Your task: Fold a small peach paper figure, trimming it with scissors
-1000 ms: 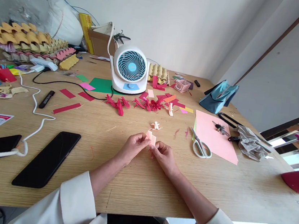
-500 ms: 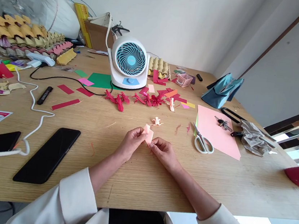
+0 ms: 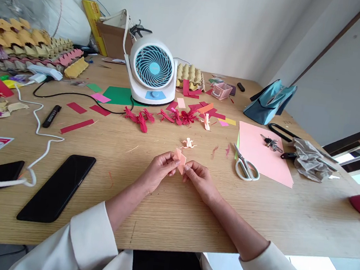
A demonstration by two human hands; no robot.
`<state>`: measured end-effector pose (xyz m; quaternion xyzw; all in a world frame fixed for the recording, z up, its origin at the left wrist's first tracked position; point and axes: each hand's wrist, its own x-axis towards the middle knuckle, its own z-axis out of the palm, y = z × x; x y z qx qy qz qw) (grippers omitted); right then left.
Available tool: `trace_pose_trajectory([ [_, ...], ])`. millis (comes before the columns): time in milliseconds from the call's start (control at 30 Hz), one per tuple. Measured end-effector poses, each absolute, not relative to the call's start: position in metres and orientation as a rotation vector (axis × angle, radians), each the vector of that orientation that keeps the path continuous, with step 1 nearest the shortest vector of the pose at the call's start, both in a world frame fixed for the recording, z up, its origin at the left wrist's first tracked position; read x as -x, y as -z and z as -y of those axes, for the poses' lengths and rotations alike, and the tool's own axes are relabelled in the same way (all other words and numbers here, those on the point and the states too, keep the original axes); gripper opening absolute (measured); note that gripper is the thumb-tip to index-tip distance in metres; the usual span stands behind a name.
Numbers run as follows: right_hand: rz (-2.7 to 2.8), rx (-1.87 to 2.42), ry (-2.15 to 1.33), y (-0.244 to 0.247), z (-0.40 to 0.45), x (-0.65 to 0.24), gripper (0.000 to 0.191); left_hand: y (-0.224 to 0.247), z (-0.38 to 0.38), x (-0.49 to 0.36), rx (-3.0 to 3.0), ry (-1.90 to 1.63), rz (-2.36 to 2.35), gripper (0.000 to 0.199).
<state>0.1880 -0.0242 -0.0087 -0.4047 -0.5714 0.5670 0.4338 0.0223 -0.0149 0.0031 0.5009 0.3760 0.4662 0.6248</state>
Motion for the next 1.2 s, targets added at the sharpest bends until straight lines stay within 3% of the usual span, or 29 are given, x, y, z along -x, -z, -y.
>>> trace_pose_trajectory([
  [567,1.232,0.823,-1.462,0.0041,0.0223,-0.1947,0.028,-0.0005,0.0178,-0.0229,-0.971,-0.859,-0.722,0.038],
  [1200,1.222,0.776,-1.481,0.0065,0.0206,-0.1938,0.02,0.0044,0.0236,-0.0255,-1.716,-1.108,-1.111,0.015],
])
